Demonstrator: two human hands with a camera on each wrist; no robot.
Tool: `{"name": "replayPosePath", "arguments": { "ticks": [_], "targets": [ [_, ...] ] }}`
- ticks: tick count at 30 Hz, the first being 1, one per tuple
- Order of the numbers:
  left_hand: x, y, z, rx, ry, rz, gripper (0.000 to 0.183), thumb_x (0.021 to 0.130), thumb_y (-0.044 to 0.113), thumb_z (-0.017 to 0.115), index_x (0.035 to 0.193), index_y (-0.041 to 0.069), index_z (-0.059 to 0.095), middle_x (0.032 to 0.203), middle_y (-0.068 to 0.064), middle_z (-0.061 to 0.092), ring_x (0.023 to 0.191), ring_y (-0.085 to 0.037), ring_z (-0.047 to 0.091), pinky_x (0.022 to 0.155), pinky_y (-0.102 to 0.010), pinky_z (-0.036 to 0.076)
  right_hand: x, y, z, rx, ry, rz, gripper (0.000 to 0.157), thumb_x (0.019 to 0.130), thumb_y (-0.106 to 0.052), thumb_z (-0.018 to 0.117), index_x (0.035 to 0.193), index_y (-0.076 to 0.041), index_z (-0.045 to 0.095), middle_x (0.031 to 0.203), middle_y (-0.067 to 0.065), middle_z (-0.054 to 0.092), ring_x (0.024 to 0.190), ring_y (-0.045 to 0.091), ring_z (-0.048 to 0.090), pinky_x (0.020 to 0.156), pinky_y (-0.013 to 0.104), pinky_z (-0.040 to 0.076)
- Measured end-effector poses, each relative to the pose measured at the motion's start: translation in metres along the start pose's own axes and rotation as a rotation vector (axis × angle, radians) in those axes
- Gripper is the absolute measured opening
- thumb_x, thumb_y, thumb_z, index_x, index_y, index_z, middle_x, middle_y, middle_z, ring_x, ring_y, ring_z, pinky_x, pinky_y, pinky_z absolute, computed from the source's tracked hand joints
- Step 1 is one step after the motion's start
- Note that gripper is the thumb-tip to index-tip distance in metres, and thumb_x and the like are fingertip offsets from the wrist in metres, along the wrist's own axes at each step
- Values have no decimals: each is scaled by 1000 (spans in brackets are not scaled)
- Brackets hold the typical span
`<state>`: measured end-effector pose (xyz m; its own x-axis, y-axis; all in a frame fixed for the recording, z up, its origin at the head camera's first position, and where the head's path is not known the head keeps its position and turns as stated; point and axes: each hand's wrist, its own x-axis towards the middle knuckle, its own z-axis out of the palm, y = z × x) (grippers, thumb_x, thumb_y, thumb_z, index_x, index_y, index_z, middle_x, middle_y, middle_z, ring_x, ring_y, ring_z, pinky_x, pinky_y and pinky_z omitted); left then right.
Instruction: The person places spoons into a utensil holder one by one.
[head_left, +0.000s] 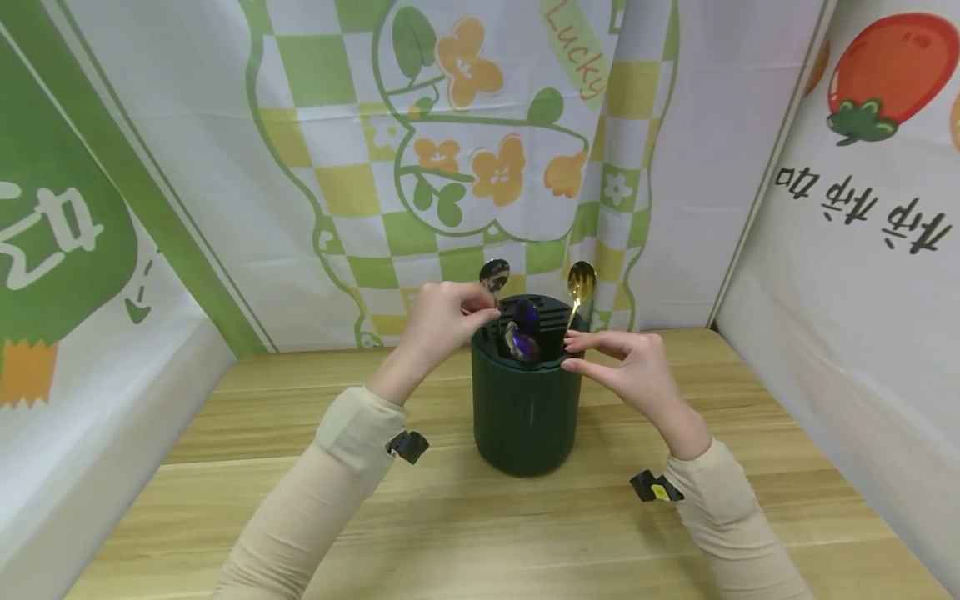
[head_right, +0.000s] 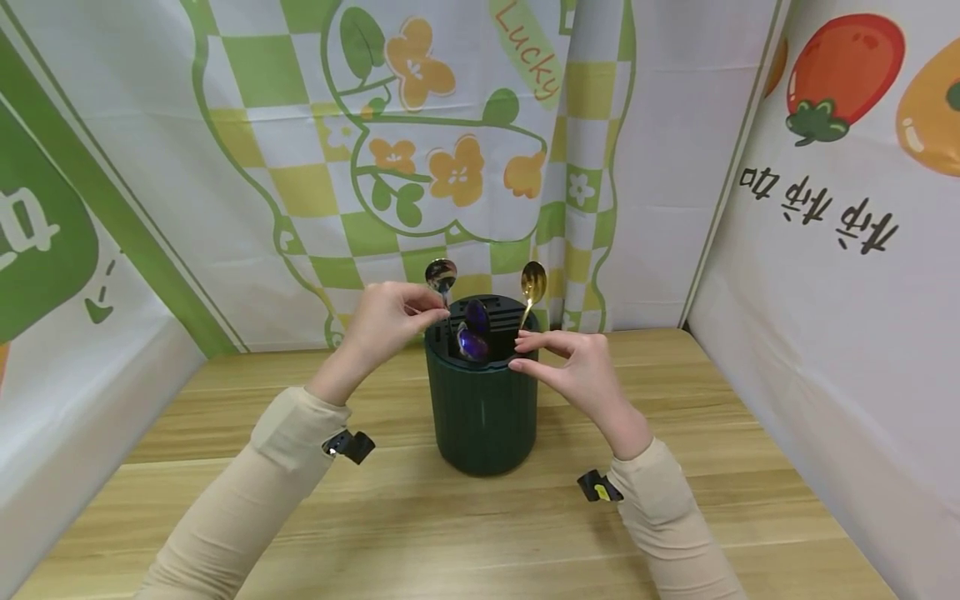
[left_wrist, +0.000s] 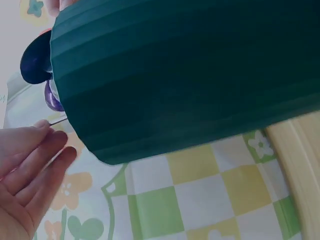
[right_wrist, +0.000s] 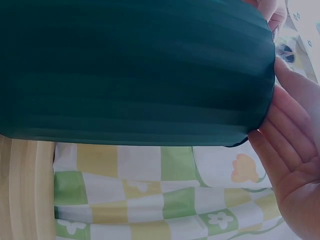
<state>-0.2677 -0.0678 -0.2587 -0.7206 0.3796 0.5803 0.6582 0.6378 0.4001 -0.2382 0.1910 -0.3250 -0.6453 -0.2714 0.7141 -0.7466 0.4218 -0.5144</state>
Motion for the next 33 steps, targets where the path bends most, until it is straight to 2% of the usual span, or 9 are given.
{"name": "replayPosePath", "arguments": {
  "ticks": [2, 5, 11, 18, 27, 33],
  "targets": [
    [-1, -3, -2, 7, -22, -11, 8, 81, 21, 64, 83, 15, 69, 80, 4, 68, 68, -7, 63, 63, -22, 50, 0, 0, 0, -3, 0, 1, 19, 69, -26, 74, 86, -18, 71, 94, -6, 68, 92, 5, 62, 83, 21, 47],
    [-2, -8, -6, 4, -22, -53, 9, 83, 18, 62, 86, 13, 68, 83, 1, 68, 72, -11, 63, 64, -24, 51, 1, -1, 0, -3, 4, -3, 19, 69, -25, 74, 86, -17, 71, 94, -6, 68, 92, 6, 62, 83, 21, 47],
    [-7, -19, -11, -3, 42, -139, 12, 85, 21, 58, 90, 12, 65, 85, 0, 67, 72, -15, 62, 64, -27, 51, 1, 1, 0, -6, 13, -8, 19, 69, -25, 74, 86, -16, 71, 94, -5, 68, 92, 6, 62, 82, 21, 47],
    [-16, -35, -9, 14, 111, -144, 13, 85, 22, 58, 87, 12, 65, 84, -1, 67, 72, -14, 61, 64, -26, 51, 1, 0, 1, -25, 8, -9, 18, 70, -25, 73, 86, -17, 70, 95, -6, 68, 93, 6, 62, 83, 20, 47],
    [-30, -53, -5, 19, 193, -150, 11, 84, 19, 59, 89, 12, 67, 82, -1, 66, 74, -14, 60, 63, -29, 51, 3, -29, -4, -100, 57, -143, 19, 66, -5, 75, 84, -4, 70, 91, 10, 68, 89, 23, 64, 79, 24, 48],
    [-38, -64, -3, 25, 292, -132, 10, 83, 17, 60, 86, 10, 66, 82, -2, 66, 75, -15, 60, 63, -32, 51, 0, -20, -6, -133, 152, -271, 25, 60, 4, 77, 84, 0, 70, 90, 15, 68, 86, 29, 64, 81, 23, 47]
  ]
}}
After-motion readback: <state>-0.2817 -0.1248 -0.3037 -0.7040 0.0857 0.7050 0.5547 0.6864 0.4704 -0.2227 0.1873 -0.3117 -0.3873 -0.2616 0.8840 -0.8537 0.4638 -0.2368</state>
